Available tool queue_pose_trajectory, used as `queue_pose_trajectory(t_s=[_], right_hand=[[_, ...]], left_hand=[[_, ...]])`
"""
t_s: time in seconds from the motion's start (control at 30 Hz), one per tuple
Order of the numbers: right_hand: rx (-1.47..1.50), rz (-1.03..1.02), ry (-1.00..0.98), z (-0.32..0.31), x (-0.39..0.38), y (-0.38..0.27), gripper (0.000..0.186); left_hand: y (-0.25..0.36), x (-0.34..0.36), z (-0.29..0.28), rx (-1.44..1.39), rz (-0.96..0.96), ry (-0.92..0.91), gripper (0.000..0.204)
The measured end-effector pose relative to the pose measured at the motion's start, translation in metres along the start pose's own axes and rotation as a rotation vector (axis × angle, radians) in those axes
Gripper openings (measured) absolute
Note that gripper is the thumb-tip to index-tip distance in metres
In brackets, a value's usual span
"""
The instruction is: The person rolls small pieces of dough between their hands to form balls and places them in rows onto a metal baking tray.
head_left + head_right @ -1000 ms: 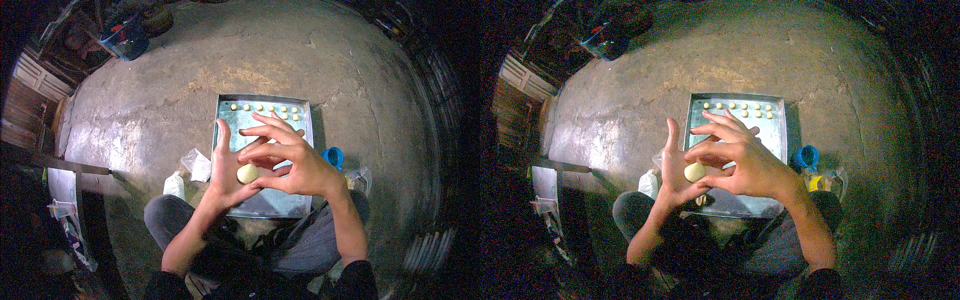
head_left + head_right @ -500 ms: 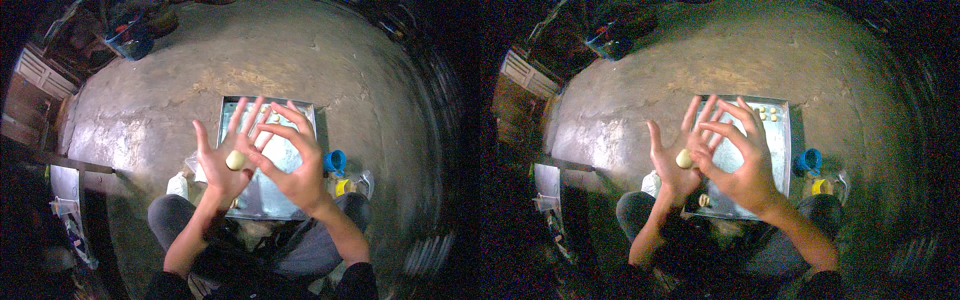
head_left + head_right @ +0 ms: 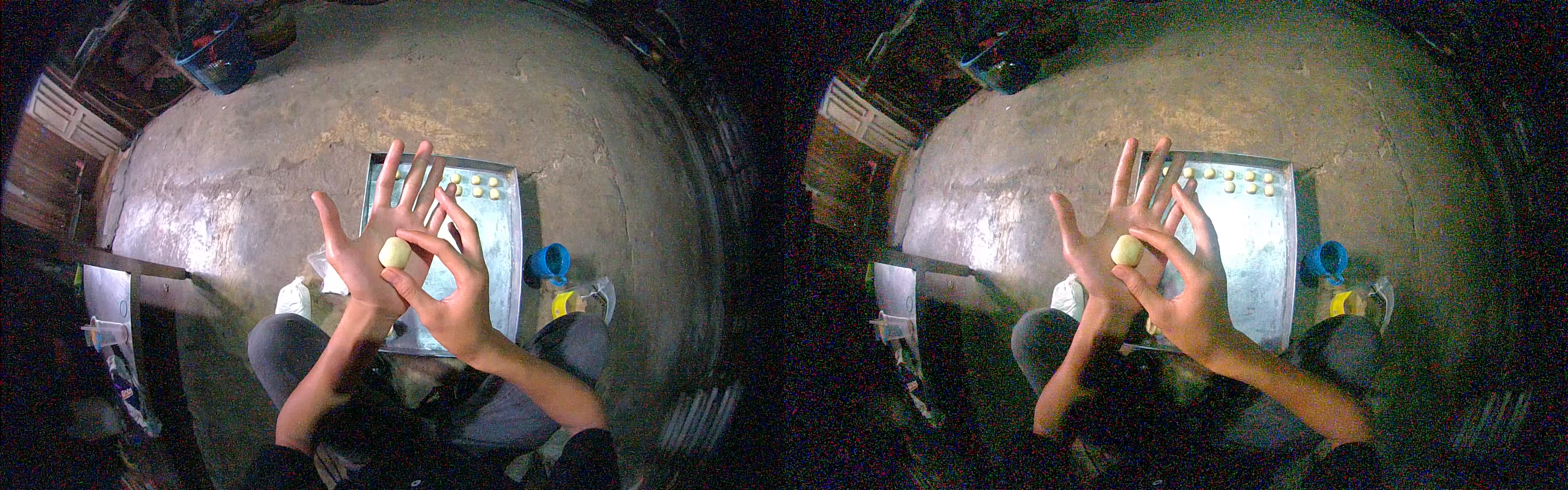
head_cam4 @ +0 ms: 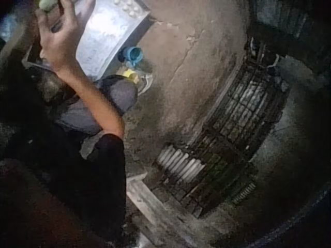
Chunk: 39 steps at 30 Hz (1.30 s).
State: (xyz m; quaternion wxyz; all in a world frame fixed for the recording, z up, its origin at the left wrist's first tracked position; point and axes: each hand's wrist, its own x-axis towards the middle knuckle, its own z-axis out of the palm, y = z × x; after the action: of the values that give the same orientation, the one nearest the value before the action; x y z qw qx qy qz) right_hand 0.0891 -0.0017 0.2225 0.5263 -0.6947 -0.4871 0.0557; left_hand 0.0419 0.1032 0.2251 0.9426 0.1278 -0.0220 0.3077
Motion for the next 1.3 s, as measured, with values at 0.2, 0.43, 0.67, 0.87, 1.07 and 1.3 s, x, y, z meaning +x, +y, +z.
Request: queue_pose_trajectory(t_s=[0.2, 0.43, 0.67, 0.87, 1.07, 1.3], right_hand=[[-0.007, -0.084, 0.043, 0.002, -0.003, 0.003, 0.041], [0.082, -0.005, 0.050, 0.004, 0.000, -0.007, 0.041], [0.072, -0.005, 0.048, 0.006, -0.005, 0.002, 0.043], [0.082, -0.010, 0.053, 0.005, -0.001, -0.001, 0.039], [0.073, -0.018, 0.043, 0.004, -0.003, 0.002, 0.038], [0.019, -0.030, 0.033, 0.005, -0.002, 0.003, 0.039]], left_hand=[[-0.001, -0.001, 0.007, -0.047, -0.007, -0.009, 0.110], [0.002, -0.001, 0.006, -0.079, -0.024, -0.033, 0.110], [-0.001, -0.002, 0.006, -0.038, -0.033, -0.024, 0.110], [0.000, -0.002, 0.006, 0.018, -0.031, -0.031, 0.111], [-0.002, -0.001, 0.002, 0.026, -0.042, -0.032, 0.111], [-0.003, -0.002, -0.002, -0.007, -0.050, -0.039, 0.108]])
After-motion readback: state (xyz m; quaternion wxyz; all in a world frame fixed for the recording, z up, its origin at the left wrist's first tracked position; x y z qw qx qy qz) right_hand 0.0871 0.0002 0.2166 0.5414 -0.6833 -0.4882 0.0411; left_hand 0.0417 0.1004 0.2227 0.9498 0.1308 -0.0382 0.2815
